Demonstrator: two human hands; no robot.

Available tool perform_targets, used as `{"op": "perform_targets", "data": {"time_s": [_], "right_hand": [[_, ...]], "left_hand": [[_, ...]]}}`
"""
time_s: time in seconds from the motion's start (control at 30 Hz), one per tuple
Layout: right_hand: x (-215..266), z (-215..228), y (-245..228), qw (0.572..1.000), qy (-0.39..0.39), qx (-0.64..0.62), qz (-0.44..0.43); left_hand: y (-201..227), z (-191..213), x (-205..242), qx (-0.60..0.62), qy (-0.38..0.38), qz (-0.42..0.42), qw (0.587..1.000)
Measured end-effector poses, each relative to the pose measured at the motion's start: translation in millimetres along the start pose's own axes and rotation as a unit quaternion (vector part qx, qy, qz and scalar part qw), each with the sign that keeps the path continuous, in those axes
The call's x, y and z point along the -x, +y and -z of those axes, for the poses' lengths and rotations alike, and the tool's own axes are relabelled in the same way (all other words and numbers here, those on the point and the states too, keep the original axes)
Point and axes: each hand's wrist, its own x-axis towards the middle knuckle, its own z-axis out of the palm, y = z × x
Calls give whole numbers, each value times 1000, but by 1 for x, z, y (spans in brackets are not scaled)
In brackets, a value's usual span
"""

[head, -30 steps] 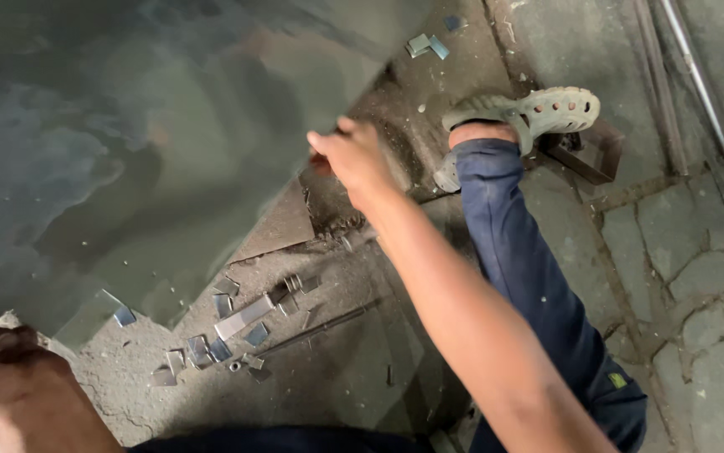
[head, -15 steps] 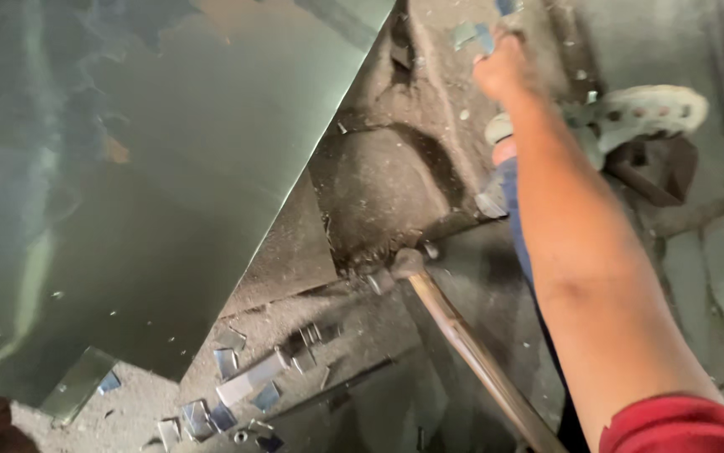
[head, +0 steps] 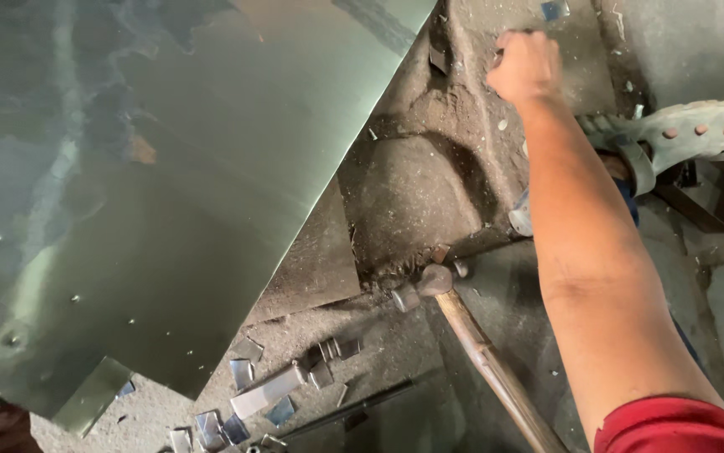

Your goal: The person uses a hammer and a metal punch to cut small rectangular pieces from a large metal sheet. They repeatedly position the punch and strike it to separate the pieces, which accumulate on the floor.

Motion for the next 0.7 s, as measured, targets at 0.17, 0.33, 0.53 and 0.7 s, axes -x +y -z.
{"op": "perform_targets", "data": {"time_s": [0.17, 0.33, 0.53, 0.7], "right_hand": [[0, 6, 11, 995, 66, 75, 31], [35, 24, 35, 940, 128, -314, -30], [221, 73, -7, 781, -156, -601, -66], [384, 104, -71, 910, -142, -372, 119]], "left_hand": [[3, 9, 1, 7, 5, -13, 1000], [0, 24, 19, 1, 13, -8, 1000], [6, 7, 43, -16, -8, 9, 1000], [5, -33, 42, 17, -15, 31, 999]]}}
